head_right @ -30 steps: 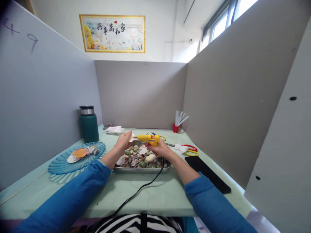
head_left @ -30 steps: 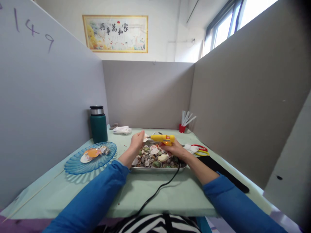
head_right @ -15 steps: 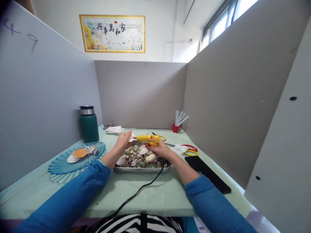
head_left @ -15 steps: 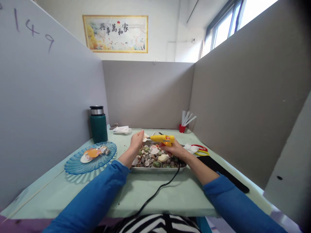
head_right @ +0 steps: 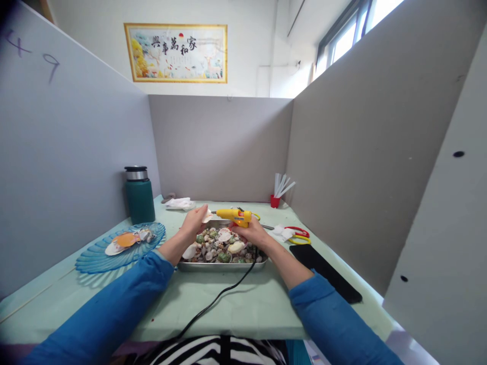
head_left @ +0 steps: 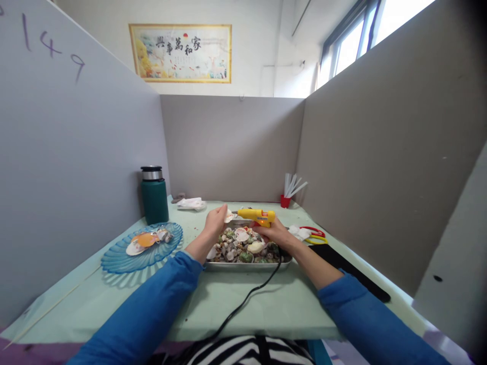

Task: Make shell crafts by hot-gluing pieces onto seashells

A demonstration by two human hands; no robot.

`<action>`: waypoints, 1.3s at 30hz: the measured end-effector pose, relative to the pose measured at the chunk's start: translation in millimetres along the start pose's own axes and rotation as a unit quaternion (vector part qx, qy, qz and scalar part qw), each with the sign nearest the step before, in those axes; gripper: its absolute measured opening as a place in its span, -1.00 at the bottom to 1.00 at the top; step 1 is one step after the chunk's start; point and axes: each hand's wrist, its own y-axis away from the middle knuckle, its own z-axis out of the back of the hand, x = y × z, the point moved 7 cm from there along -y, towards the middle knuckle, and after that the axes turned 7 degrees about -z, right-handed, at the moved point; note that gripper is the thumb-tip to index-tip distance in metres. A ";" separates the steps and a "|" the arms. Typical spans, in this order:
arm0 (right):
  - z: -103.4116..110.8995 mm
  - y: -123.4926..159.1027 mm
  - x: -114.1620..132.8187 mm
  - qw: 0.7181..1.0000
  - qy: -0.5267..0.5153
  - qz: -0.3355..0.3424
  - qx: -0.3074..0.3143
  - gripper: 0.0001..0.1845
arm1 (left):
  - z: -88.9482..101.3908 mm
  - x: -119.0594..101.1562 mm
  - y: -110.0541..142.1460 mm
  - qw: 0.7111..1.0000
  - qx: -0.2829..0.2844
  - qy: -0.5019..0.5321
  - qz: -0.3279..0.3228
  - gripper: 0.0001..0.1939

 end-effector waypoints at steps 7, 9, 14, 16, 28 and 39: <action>-9.3 3.5 2.3 0.999 -0.010 0.003 0.047 -0.81 | 7.2 2.1 -2.3 0.999 -0.039 -0.003 -0.001 -0.66; -7.7 2.3 1.1 0.999 -0.008 0.008 0.038 -0.81 | 5.9 1.3 -1.6 0.999 -0.034 -0.004 0.000 -0.66; -1.4 0.1 0.3 1.000 -0.006 0.010 0.011 -0.81 | 0.3 -0.6 0.8 1.000 -0.005 0.006 0.001 -0.66; -1.9 1.1 1.8 1.000 -0.009 0.009 0.016 -0.82 | -0.1 0.2 0.5 1.000 -0.001 0.005 0.001 -0.66; -2.4 1.2 1.7 1.000 -0.011 0.008 0.019 -0.81 | -0.2 -0.5 0.0 1.000 0.001 0.015 0.001 -0.66; -6.0 2.6 0.4 0.999 -0.013 0.000 0.036 -0.79 | 3.3 -0.2 0.1 1.000 -0.024 0.014 0.012 -0.67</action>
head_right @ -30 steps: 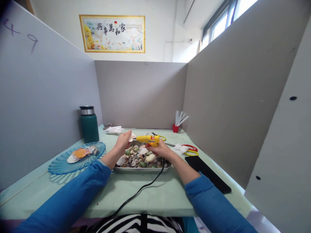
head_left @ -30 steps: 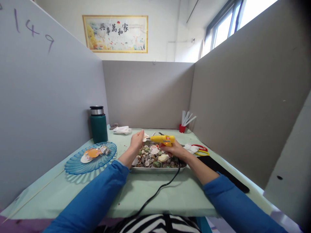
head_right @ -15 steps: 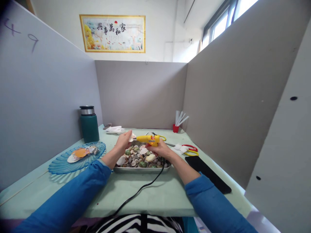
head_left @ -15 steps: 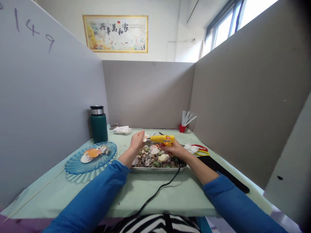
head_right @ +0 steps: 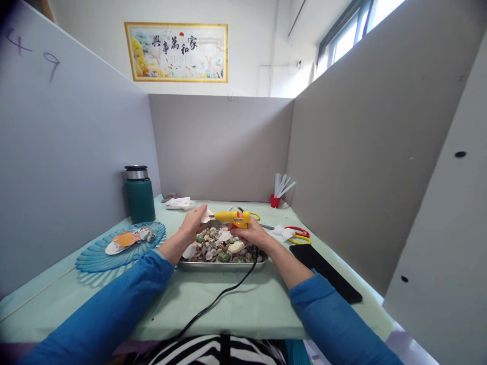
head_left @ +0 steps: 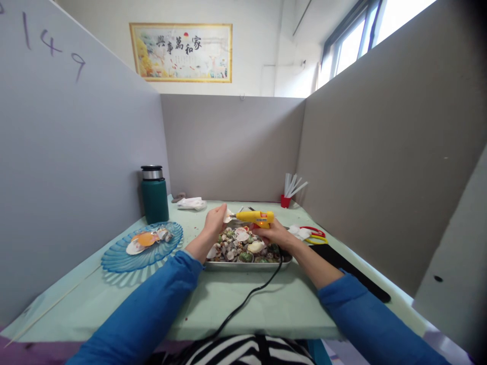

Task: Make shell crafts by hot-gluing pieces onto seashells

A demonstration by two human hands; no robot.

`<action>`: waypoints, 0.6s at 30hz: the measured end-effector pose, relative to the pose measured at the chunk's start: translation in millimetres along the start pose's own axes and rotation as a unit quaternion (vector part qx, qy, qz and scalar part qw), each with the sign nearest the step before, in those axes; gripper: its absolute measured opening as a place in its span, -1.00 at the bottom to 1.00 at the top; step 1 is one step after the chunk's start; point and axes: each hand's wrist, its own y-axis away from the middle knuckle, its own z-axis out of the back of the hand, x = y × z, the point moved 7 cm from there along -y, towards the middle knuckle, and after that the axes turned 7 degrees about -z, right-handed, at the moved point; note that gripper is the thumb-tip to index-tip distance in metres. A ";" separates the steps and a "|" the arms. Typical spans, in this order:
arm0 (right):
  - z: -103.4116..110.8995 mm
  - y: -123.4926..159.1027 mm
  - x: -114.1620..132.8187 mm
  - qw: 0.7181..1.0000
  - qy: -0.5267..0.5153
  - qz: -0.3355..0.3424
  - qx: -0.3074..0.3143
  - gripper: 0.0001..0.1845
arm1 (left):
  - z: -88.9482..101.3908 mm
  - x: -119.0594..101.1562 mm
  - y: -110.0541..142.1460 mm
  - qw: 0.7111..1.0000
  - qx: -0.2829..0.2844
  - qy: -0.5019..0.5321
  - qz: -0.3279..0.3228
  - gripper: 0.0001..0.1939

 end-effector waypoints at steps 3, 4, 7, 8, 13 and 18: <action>2.3 -0.2 1.7 1.000 0.005 0.006 -0.012 -0.79 | -3.2 1.0 0.8 1.000 0.023 -0.009 0.003 -0.67; 3.2 -0.3 1.7 1.000 0.004 0.005 -0.017 -0.79 | -4.1 1.2 1.1 1.000 0.029 -0.011 0.003 -0.67; 4.8 -0.5 0.3 1.000 -0.002 -0.007 -0.023 -0.79 | -4.0 1.4 1.2 1.000 0.028 -0.007 0.003 -0.67; 4.6 -0.4 -0.1 1.000 -0.004 -0.009 -0.021 -0.79 | -3.3 1.5 1.1 1.000 0.024 -0.005 0.004 -0.68; 0.5 0.2 0.0 1.000 -0.008 0.000 0.005 -0.79 | 1.5 1.4 -0.7 1.000 -0.007 0.005 0.003 -0.68; 0.8 0.2 1.1 1.000 -0.001 0.003 0.001 -0.80 | 0.9 2.8 -0.6 1.000 -0.006 0.006 0.007 -0.67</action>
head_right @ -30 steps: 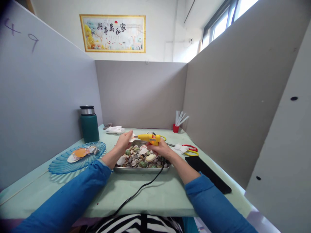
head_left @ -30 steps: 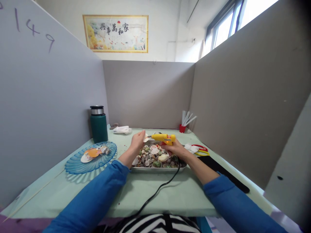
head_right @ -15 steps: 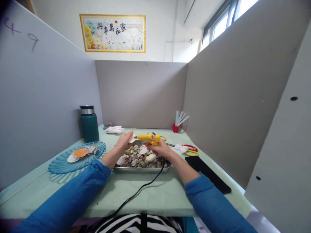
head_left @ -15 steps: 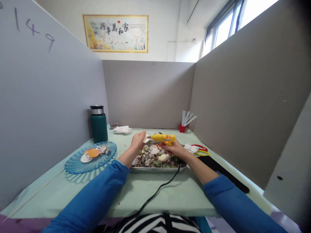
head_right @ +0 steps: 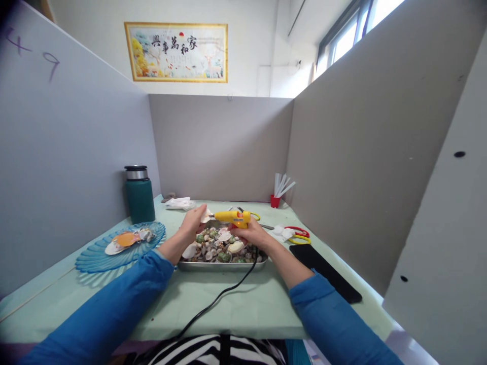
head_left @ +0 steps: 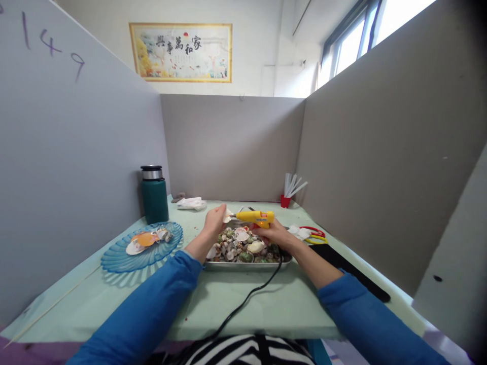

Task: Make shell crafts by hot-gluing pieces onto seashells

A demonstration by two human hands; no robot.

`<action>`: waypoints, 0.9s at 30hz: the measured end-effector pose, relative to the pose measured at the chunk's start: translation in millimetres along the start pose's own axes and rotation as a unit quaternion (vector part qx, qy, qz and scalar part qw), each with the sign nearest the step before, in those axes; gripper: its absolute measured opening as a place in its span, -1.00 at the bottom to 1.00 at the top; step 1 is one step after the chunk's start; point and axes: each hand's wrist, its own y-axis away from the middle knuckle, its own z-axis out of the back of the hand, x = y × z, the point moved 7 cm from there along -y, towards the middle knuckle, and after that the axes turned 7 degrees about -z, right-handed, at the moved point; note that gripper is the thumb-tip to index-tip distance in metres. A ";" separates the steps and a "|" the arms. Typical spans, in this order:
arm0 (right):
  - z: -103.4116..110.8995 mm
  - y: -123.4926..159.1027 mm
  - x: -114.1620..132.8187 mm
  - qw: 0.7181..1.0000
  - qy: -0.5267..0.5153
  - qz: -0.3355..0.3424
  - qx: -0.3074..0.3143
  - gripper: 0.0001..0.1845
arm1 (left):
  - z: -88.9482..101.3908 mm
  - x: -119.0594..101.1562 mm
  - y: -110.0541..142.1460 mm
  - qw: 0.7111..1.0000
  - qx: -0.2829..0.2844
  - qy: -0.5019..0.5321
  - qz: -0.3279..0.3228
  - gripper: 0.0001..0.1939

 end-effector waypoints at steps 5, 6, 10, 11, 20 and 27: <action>3.6 -1.0 -1.7 1.000 -0.003 -0.008 -0.020 -0.79 | -5.8 -0.7 2.4 0.999 0.037 -0.005 0.008 -0.67; 3.9 -1.3 -2.5 1.000 -0.007 -0.009 -0.021 -0.78 | -5.9 -1.3 2.7 0.999 0.037 -0.004 0.007 -0.67; 5.5 -2.6 -5.1 1.000 -0.003 -0.007 -0.027 -0.78 | -3.2 -2.6 2.0 1.000 0.022 0.006 0.004 -0.67; 6.9 -2.8 -5.2 0.999 -0.002 -0.004 -0.036 -0.78 | -2.1 -2.1 1.5 1.000 0.016 0.006 0.004 -0.66; 3.9 -1.1 -0.7 1.000 0.013 -0.006 -0.023 -0.81 | -0.9 3.3 -1.3 1.000 0.013 -0.010 0.003 -0.67; -0.4 -0.5 -0.7 1.000 0.011 0.001 -0.004 -0.79 | 1.8 1.3 -2.3 1.000 -0.003 -0.022 -0.011 -0.67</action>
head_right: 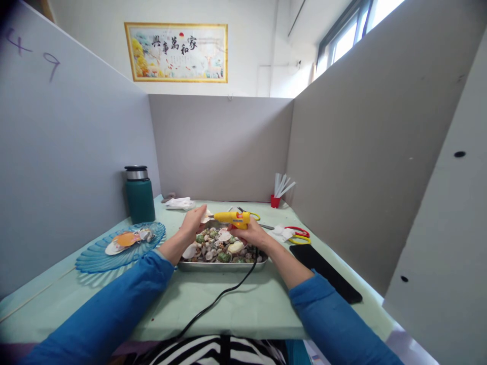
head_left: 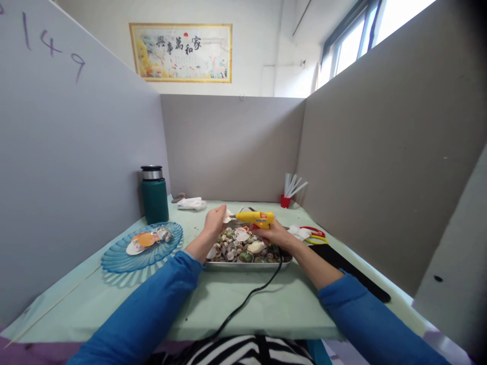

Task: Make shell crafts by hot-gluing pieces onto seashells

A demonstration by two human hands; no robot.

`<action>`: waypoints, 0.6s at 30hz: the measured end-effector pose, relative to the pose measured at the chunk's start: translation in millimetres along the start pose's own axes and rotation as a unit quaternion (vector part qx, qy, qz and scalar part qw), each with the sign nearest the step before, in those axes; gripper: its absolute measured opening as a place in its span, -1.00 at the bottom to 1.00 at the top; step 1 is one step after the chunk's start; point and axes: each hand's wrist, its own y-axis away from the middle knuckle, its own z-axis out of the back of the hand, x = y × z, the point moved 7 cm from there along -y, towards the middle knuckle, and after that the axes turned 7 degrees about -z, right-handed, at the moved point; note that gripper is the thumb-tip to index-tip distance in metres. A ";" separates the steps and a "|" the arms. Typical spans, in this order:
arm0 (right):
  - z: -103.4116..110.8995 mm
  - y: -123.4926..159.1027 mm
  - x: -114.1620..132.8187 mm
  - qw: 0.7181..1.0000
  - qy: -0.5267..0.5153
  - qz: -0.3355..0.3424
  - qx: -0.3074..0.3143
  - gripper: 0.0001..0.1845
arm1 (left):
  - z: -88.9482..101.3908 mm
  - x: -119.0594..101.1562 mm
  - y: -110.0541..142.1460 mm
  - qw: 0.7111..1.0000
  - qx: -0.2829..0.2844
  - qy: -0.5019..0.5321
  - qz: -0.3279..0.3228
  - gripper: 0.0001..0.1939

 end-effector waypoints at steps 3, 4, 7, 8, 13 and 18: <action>-0.4 -0.1 -0.4 1.000 -0.008 0.002 0.005 -0.80 | 1.1 0.0 -0.4 1.000 -0.005 -0.007 -0.001 -0.68; -0.3 -0.2 -0.6 1.000 -0.009 0.001 0.005 -0.80 | 0.9 -0.2 -0.4 1.000 -0.005 -0.009 -0.002 -0.67; 1.2 -0.3 -0.5 1.000 -0.010 0.002 -0.001 -0.80 | -1.5 -0.9 0.5 1.000 0.008 -0.005 0.000 -0.67; 1.8 -0.3 -0.3 1.000 -0.012 0.002 -0.003 -0.80 | -2.7 -1.0 1.0 1.000 0.014 -0.002 0.003 -0.67; 2.0 0.3 1.0 1.000 -0.018 0.005 -0.001 -0.79 | -3.2 -1.2 1.9 1.000 0.014 0.007 0.011 -0.68; -2.1 1.0 0.2 1.000 -0.019 0.002 0.017 -0.79 | 0.6 -1.8 -0.8 1.000 -0.001 -0.017 -0.009 -0.67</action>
